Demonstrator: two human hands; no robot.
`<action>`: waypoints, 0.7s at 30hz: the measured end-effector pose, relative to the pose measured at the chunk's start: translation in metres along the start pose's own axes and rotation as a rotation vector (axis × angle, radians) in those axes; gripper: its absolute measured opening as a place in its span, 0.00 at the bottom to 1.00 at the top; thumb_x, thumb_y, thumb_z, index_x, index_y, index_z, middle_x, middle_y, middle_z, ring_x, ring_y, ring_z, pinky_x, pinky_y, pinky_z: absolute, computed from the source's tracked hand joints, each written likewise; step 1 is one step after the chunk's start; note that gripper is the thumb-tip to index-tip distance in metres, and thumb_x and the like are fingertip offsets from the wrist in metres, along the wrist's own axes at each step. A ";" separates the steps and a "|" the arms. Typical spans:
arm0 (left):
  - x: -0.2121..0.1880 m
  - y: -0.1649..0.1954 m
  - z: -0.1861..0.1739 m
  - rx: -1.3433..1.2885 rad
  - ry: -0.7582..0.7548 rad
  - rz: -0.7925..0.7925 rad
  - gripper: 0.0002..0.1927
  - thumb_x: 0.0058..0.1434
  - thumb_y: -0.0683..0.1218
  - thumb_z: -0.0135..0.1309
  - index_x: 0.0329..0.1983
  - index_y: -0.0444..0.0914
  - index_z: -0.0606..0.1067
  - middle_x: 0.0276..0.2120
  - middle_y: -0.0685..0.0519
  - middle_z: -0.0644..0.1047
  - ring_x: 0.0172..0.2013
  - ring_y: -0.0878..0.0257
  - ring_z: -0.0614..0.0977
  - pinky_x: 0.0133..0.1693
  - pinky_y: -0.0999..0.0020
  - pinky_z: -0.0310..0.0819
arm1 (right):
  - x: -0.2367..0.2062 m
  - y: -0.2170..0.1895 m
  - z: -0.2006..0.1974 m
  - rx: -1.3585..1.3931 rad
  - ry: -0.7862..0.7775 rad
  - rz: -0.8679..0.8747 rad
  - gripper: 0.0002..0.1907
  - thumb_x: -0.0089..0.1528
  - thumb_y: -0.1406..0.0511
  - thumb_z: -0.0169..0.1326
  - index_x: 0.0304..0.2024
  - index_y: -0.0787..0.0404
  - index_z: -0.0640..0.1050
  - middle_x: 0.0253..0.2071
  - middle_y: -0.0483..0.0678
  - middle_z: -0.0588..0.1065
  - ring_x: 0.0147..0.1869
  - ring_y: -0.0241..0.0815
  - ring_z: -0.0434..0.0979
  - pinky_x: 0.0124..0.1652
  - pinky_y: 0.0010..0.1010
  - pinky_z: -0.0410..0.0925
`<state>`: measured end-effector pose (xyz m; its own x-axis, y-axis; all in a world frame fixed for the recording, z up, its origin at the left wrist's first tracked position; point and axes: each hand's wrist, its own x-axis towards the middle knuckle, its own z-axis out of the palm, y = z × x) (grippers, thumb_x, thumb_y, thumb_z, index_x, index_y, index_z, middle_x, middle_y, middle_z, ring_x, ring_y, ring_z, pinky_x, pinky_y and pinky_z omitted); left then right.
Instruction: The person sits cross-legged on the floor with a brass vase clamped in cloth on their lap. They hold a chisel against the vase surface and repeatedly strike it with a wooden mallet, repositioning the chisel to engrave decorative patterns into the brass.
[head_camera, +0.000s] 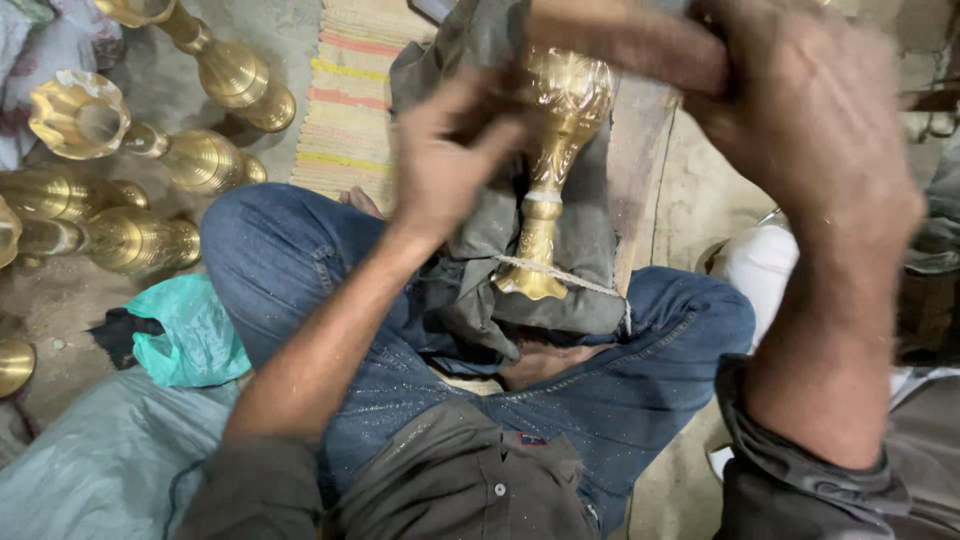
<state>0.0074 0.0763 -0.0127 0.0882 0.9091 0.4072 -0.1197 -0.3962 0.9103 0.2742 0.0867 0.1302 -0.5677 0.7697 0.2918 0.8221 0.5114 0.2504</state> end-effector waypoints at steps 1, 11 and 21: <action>0.000 -0.002 -0.006 -0.097 0.100 -0.029 0.15 0.72 0.43 0.61 0.59 0.35 0.76 0.45 0.51 0.85 0.43 0.64 0.88 0.46 0.69 0.87 | 0.006 0.000 0.004 0.096 0.007 0.015 0.19 0.64 0.60 0.68 0.51 0.65 0.78 0.39 0.58 0.80 0.43 0.55 0.82 0.40 0.42 0.72; 0.004 -0.026 -0.045 -0.251 0.424 -0.221 0.13 0.70 0.42 0.60 0.55 0.33 0.75 0.36 0.51 0.82 0.36 0.63 0.87 0.36 0.72 0.84 | 0.051 -0.027 0.049 0.758 -0.263 0.376 0.57 0.51 0.51 0.75 0.75 0.57 0.60 0.44 0.63 0.80 0.38 0.50 0.81 0.35 0.41 0.74; -0.006 -0.008 -0.017 0.034 0.352 0.017 0.12 0.72 0.42 0.62 0.56 0.34 0.76 0.38 0.52 0.83 0.35 0.67 0.85 0.36 0.73 0.80 | 0.030 -0.012 0.090 1.595 -0.167 0.460 0.58 0.54 0.63 0.75 0.80 0.58 0.55 0.51 0.49 0.73 0.34 0.37 0.75 0.29 0.28 0.71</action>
<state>-0.0089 0.0762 -0.0238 -0.2601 0.8888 0.3774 -0.0851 -0.4104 0.9079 0.2514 0.1380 0.0525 -0.3579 0.9323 -0.0527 0.1849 0.0154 -0.9826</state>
